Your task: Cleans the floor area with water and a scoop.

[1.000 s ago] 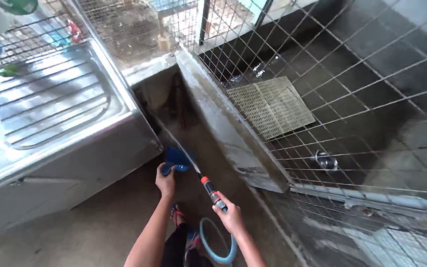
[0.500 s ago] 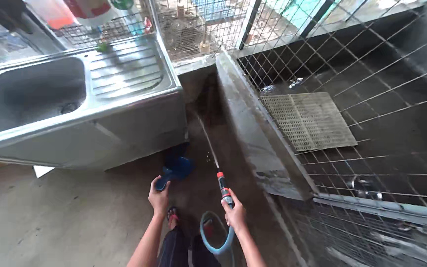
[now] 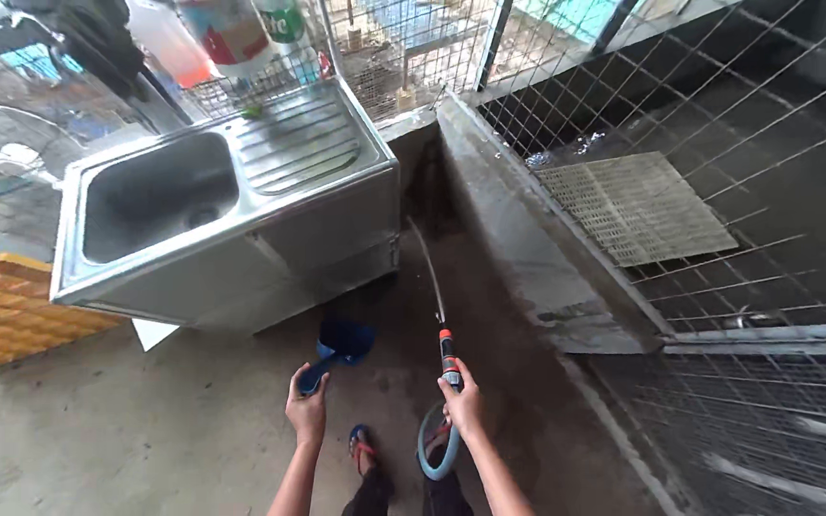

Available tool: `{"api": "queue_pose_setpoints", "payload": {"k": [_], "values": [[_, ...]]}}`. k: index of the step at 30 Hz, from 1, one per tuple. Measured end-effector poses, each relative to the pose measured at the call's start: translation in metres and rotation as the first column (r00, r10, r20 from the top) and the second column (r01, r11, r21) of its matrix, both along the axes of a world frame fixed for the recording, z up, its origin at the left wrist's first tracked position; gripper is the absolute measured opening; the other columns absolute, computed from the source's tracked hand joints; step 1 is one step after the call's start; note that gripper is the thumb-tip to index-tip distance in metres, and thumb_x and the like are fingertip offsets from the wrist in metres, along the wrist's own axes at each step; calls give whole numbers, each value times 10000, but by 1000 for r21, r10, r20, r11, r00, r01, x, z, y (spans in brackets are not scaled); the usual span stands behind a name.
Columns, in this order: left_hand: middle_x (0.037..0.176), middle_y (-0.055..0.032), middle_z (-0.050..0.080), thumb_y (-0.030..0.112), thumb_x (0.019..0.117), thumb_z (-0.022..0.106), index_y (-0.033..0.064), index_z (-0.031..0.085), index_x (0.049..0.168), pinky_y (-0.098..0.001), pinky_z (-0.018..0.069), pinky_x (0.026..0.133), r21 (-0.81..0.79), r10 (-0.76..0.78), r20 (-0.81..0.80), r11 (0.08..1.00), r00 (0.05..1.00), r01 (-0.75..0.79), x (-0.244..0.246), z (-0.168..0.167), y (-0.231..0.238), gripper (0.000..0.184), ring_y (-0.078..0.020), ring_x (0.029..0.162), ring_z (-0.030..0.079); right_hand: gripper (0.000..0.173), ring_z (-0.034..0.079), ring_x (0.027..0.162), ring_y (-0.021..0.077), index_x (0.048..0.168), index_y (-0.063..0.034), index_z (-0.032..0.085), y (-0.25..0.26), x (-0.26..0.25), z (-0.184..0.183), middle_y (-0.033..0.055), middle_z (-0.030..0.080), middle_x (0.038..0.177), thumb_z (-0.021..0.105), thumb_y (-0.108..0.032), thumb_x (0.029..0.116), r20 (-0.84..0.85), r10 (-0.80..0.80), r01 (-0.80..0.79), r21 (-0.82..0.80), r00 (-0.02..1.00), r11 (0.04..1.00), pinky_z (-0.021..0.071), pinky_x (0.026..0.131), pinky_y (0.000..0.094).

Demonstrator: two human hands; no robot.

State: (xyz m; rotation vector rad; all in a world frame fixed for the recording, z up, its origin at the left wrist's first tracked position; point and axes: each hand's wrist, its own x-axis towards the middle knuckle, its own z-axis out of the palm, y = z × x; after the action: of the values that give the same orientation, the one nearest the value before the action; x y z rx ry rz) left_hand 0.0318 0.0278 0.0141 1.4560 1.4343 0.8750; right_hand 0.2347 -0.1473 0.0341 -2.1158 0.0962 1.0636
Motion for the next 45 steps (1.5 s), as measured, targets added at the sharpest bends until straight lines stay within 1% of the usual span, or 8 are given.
{"api": "queue_pose_setpoints", "payload": {"k": [3, 11, 15, 21, 25, 31, 37, 45], "values": [[1177, -237, 686, -61, 799, 794, -138, 586, 1264, -308, 547, 945, 2, -13, -6, 1000, 1000, 13, -33, 3, 12, 515, -155, 1055, 677, 667, 589, 552, 256, 1604, -124, 328, 21, -25, -4, 275, 640, 1070, 651, -137, 1020, 12, -31, 30, 25, 999, 999, 529, 537, 416], [1151, -216, 684, -72, 781, 783, -145, 581, 1249, -260, 551, 909, 0, -26, 46, 1000, 999, 26, -95, 5, 39, 515, -94, 999, 671, 657, 610, 555, 271, 1598, -130, 342, 62, -70, -2, 266, 647, 1016, 654, -153, 1020, 47, -33, 32, 14, 998, 999, 542, 538, 424], [1141, -198, 686, -75, 786, 779, -137, 577, 1250, -248, 553, 903, -42, -61, 43, 997, 997, 62, -106, 13, 44, 510, -80, 993, 670, 658, 637, 601, 296, 1598, -147, 351, 67, -75, 0, 265, 660, 1030, 661, -182, 1019, 71, -12, 13, -26, 997, 1000, 557, 578, 444], [1133, -189, 700, -3, 802, 805, -97, 617, 1228, -335, 548, 933, -86, -202, -59, 977, 978, 196, -83, 27, 50, 475, -148, 1020, 677, 639, 677, 714, 349, 1588, -148, 397, 53, -51, 2, 277, 680, 1129, 670, -206, 1013, 107, 85, -76, -82, 991, 994, 569, 698, 501], [1142, -198, 691, -5, 814, 805, -103, 622, 1208, -345, 538, 943, -107, -290, -59, 953, 955, 283, -27, 27, 47, 445, -162, 1034, 667, 624, 696, 812, 360, 1576, -128, 418, 30, -17, 7, 275, 673, 1191, 672, -203, 1010, 103, 116, -104, -120, 988, 987, 566, 767, 509], [1127, -215, 680, -14, 849, 780, -116, 604, 1191, -375, 541, 944, -142, -400, -27, 909, 916, 393, 104, 8, 31, 398, -215, 1045, 663, 573, 641, 1205, 411, 1535, -97, 479, -19, 60, 2, 255, 639, 1339, 672, -161, 999, 53, 202, -183, -247, 978, 952, 480, 1047, 553], [1167, -259, 670, -5, 855, 776, -124, 587, 1238, -413, 535, 960, -138, -431, -32, 895, 902, 423, 260, -15, 25, 444, -272, 1076, 664, 577, 640, 1207, 427, 1534, -90, 480, -51, 139, -6, 265, 651, 1317, 679, -166, 998, 93, 101, -76, -239, 991, 968, 461, 1070, 560], [1291, -309, 620, 81, 918, 746, -108, 533, 1348, -474, 481, 1059, -185, -475, -146, 875, 868, 447, 437, -46, 72, 515, -377, 1222, 613, 566, 651, 1209, 370, 1524, -101, 499, -60, 221, 4, 228, 662, 1322, 679, -166, 991, 36, 163, -153, -194, 986, 969, 468, 1081, 518]]}}
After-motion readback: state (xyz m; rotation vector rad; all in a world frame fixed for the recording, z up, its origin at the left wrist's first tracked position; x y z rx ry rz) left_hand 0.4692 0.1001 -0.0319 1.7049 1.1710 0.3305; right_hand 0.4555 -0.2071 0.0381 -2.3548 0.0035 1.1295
